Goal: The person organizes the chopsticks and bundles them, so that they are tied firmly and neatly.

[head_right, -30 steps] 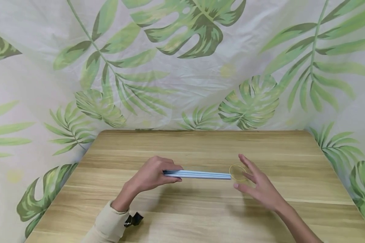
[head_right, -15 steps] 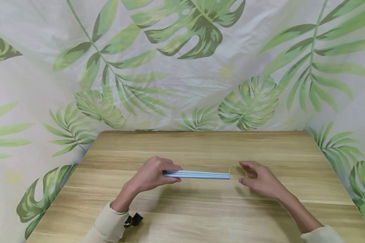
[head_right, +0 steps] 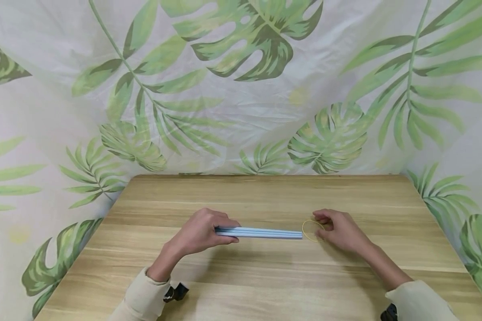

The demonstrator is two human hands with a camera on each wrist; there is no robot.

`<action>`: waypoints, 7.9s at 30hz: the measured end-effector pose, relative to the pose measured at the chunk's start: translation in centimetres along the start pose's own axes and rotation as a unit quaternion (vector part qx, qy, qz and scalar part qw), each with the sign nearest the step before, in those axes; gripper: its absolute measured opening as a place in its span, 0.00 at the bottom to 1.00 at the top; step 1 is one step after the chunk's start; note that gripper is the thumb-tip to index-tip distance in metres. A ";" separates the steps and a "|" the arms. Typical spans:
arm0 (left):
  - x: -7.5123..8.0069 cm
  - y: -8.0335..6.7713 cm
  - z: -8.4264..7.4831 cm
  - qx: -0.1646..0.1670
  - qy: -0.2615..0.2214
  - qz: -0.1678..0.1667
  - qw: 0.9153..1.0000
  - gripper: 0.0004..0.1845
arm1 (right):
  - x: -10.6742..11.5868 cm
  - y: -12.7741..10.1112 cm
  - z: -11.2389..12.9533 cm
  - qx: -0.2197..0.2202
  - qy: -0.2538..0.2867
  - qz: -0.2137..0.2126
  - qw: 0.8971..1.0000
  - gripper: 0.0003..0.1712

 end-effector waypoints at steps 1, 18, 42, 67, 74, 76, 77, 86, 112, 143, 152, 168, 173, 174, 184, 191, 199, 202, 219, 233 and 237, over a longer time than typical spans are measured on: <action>0.0 0.0 0.0 0.001 -0.001 0.002 1.000 0.09 | 0.0 0.2 0.0 0.000 -0.007 -0.002 1.000 0.24; -0.2 -0.2 0.1 0.007 -0.010 0.011 1.000 0.10 | 0.1 1.6 -0.6 -0.018 -0.022 0.041 0.999 0.16; -0.4 0.3 0.0 0.006 -0.005 0.021 1.000 0.11 | 1.3 -0.1 2.0 -0.029 0.026 0.041 0.998 0.08; -1.2 0.4 0.1 0.014 0.010 0.000 1.000 0.12 | 1.3 -1.5 8.8 -0.009 0.186 -0.051 0.981 0.09; -1.3 0.5 0.2 0.025 0.013 -0.013 1.000 0.09 | 1.0 -1.9 9.4 -0.008 0.186 -0.059 0.981 0.08; -1.3 0.5 0.3 0.026 0.016 -0.015 0.999 0.08 | 0.9 -2.0 9.5 -0.008 0.190 -0.058 0.980 0.08; -1.3 0.5 0.3 0.028 0.018 -0.015 0.999 0.08 | 0.8 -2.1 9.6 -0.007 0.191 -0.058 0.980 0.08; -1.1 0.5 0.2 0.038 0.014 -0.016 0.999 0.11 | 0.4 -3.0 10.0 -0.004 0.216 -0.046 0.975 0.08; 0.2 0.1 0.6 0.054 0.004 -0.054 0.997 0.11 | -2.1 -3.1 9.2 0.031 0.300 0.061 0.951 0.14; -0.3 0.2 0.9 0.135 -0.067 -0.032 0.988 0.12 | -3.6 -3.4 11.9 0.193 0.144 -0.038 0.970 0.42; -0.1 0.0 0.7 0.125 -0.064 -0.067 0.988 0.14 | -3.8 -3.9 12.4 0.099 0.161 -0.074 0.979 0.68; -0.3 0.3 0.1 0.107 -0.050 -0.116 0.986 0.13 | -4.4 -3.2 12.9 -0.021 0.400 0.015 0.916 0.45; -0.2 0.5 0.0 0.087 -0.053 -0.120 0.988 0.13 | -4.6 -2.9 12.4 -0.050 0.442 0.012 0.895 0.43; -0.1 0.5 0.0 0.081 -0.052 -0.119 0.988 0.13 | -4.6 -2.9 12.3 -0.048 0.450 0.010 0.892 0.42; 0.3 0.3 0.4 0.048 -0.051 -0.095 0.993 0.15 | -4.6 -2.9 10.9 -0.008 0.495 -0.001 0.869 0.40; 0.6 0.0 0.7 0.026 -0.084 -0.090 0.992 0.14 | -4.5 -2.8 10.7 0.029 0.495 -0.028 0.868 0.31; 1.1 -0.2 0.9 -0.012 -0.103 -0.090 0.991 0.14 | -4.1 -2.7 10.6 0.060 0.485 -0.051 0.871 0.32; 1.2 -0.2 0.8 -0.009 -0.106 -0.083 0.991 0.13 | -3.9 -2.9 10.5 0.058 0.486 -0.054 0.871 0.33; 0.9 -0.2 0.5 -0.019 -0.089 -0.040 0.995 0.14 | -3.6 -3.2 10.4 0.060 0.439 -0.034 0.896 0.30; 0.7 -0.1 0.4 -0.018 -0.068 -0.036 0.997 0.11 | -3.9 -3.2 10.7 0.093 0.451 -0.001 0.887 0.33; 0.7 -0.1 0.4 -0.013 -0.059 -0.041 0.997 0.12 | -4.0 -3.1 10.8 0.090 0.445 -0.006 0.891 0.32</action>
Point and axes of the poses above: each hand's wrist, its own y-axis towards the middle knuckle, its own x-axis out of the back of the hand, z = x × y, the point moved 3 cm from there along y, towards the middle knuckle, and after that the axes turned 4 degrees about z, right-handed, at the moved point
